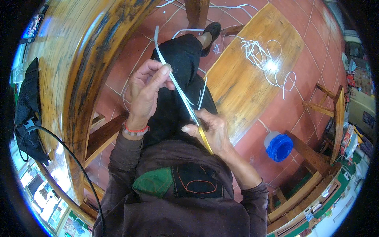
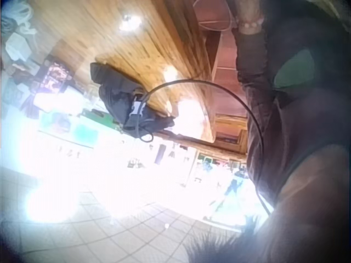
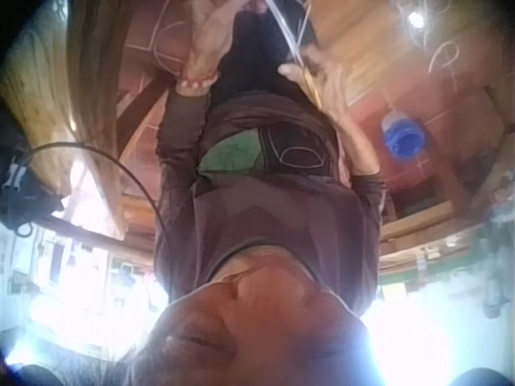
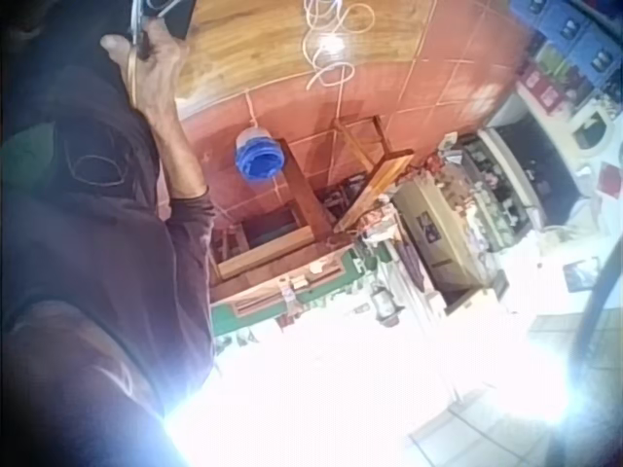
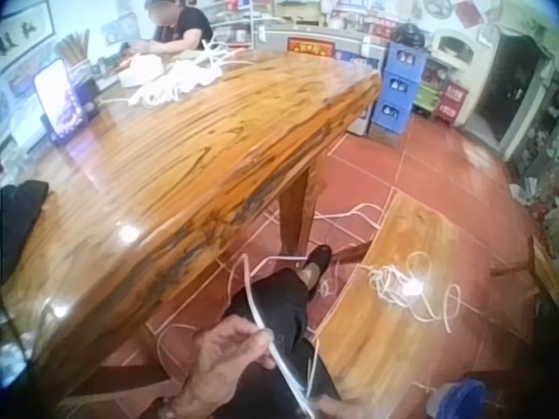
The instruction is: The person repeatedly measures and cuts lengths of white cable using scissors. They pull the cable taut, cut it, and then gather the cut pieces on the table.
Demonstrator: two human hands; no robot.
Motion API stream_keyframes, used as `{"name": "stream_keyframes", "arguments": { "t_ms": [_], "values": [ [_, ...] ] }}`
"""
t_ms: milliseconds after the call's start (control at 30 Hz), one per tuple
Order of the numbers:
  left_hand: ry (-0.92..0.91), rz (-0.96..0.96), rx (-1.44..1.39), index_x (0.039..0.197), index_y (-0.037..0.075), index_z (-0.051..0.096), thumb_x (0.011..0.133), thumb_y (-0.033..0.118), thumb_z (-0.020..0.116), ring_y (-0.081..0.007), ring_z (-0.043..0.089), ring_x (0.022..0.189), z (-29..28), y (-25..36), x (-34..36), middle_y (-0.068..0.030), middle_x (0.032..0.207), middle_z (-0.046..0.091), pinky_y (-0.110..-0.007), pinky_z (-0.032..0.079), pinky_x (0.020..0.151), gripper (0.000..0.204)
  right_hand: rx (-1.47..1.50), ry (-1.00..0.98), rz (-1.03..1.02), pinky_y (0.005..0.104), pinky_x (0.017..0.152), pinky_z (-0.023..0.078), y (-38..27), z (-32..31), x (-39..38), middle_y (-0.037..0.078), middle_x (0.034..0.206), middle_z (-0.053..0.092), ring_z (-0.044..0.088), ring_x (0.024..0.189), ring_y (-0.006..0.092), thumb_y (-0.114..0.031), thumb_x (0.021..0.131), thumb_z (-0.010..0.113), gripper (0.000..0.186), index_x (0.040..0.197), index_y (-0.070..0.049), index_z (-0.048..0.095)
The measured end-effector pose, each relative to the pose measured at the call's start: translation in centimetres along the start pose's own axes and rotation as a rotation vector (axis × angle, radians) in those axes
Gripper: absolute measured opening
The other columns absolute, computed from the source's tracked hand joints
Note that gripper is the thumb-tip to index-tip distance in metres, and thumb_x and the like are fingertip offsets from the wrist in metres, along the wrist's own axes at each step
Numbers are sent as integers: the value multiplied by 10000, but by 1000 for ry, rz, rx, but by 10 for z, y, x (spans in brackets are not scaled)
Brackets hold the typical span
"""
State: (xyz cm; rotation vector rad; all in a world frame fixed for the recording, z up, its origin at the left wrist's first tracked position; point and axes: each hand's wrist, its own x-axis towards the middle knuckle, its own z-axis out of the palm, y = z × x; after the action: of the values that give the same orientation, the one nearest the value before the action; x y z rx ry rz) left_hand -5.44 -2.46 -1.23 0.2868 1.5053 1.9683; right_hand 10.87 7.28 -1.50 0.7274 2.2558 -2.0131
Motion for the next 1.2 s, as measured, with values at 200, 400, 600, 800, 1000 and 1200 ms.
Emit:
{"name": "stream_keyframes", "arguments": {
  "t_ms": [200,400,600,800,1000,1200],
  "values": [
    [2,-4,0,786,13,566,825,118,573,-77,562,607,2,2,1,-34,693,572,-195,468,555,113,-7,27,-12,251,453,351,-4,1,0,47,578,515,440,480,97,-304,676,723,385,846,27,623],
    [6,6,-4,793,11,566,825,119,574,-79,561,606,3,1,0,-33,697,571,-195,467,557,113,-15,31,-23,244,450,351,-3,1,-1,49,570,512,440,475,95,-263,660,739,367,857,25,627],
    [13,-25,-35,795,14,562,832,135,570,-77,556,603,3,0,0,-29,694,565,-198,466,569,127,-54,43,-70,248,441,339,0,1,0,44,560,498,428,472,85,-249,657,744,345,850,11,624],
    [60,42,-28,816,22,550,843,159,558,-73,541,590,0,-4,4,-27,684,565,-196,455,557,140,93,-94,5,189,470,296,22,-15,-10,-35,591,459,401,530,37,-298,660,751,389,819,12,579],
    [113,61,6,858,33,527,856,187,538,-87,548,590,-13,-3,6,-33,692,565,-207,465,555,154,-73,188,150,230,440,322,67,-64,-45,-24,603,494,424,508,57,-251,641,757,321,786,-9,603],
    [82,21,-2,919,54,476,884,187,482,-111,565,574,-12,5,2,-53,716,558,-230,491,529,138,-796,517,291,352,453,391,134,-78,-32,142,553,521,505,458,234,-222,689,681,282,814,4,567]
  ]
}}
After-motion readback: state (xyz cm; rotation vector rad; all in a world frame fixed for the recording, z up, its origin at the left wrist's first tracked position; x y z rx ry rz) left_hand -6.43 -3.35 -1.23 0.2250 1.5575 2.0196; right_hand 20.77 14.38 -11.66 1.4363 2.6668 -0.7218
